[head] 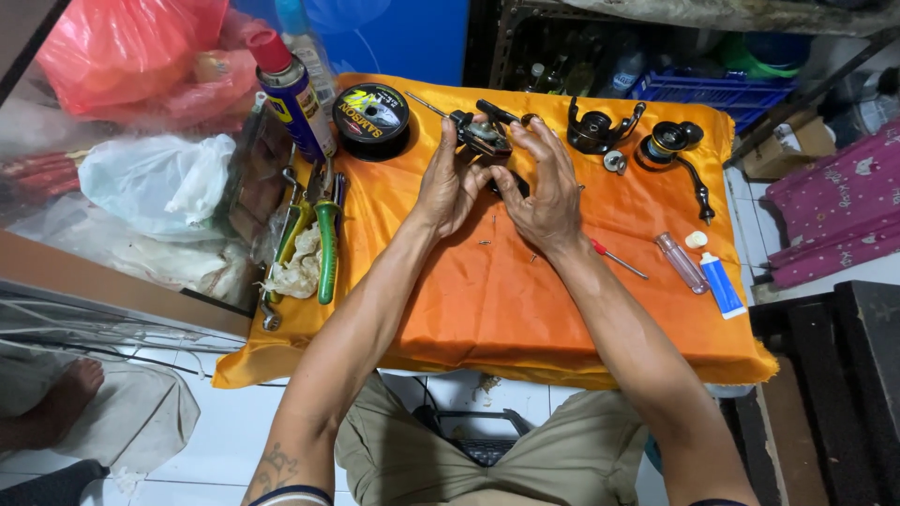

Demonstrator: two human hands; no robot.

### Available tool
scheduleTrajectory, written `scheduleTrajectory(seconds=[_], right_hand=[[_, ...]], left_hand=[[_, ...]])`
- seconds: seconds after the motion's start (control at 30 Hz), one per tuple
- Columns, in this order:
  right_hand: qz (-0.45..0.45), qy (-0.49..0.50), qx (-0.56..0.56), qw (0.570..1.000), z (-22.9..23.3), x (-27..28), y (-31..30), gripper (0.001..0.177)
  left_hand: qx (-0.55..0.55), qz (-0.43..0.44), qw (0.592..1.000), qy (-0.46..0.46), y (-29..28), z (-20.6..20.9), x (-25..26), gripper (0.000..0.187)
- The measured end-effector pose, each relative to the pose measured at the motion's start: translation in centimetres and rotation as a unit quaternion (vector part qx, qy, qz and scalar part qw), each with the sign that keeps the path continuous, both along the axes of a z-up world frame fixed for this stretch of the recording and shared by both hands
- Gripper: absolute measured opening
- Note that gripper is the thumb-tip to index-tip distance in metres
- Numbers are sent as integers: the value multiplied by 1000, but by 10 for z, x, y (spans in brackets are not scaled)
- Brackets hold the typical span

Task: Disassembling, cleaning, and maintaining a fishing reel using a screwdriver and cleaning tools.

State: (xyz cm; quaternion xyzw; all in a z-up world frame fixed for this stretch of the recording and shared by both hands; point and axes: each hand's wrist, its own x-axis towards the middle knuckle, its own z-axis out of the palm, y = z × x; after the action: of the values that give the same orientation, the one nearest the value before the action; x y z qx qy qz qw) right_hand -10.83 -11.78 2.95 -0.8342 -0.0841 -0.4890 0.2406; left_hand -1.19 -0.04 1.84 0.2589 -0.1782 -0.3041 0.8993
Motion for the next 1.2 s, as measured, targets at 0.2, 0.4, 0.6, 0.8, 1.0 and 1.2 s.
scheduleTrajectory(seconds=[0.2, 0.4, 0.6, 0.8, 1.0, 1.2], right_hand=[[-9, -18, -4, 1000, -1, 0, -9, 41], [1, -41, 9, 999, 2, 0, -7, 39], [-12, -25, 22, 999, 0, 0, -17, 41], [-74, 93, 84, 989, 16, -17, -36, 33], [-121, 324, 19, 938, 3, -25, -40, 31], [-142, 452, 30, 880, 24, -20, -11, 57]], left_hand=[[-24, -8, 1000, 15, 1, 0, 1, 59], [-55, -57, 996, 33, -1, -10, 9, 65], [-96, -88, 990, 59, 2, -24, 26, 64], [-74, -63, 992, 77, 4, -32, 33, 58], [-72, -15, 994, 80, 7, -40, 47, 61], [-67, 12, 994, 83, 9, -40, 51, 60]])
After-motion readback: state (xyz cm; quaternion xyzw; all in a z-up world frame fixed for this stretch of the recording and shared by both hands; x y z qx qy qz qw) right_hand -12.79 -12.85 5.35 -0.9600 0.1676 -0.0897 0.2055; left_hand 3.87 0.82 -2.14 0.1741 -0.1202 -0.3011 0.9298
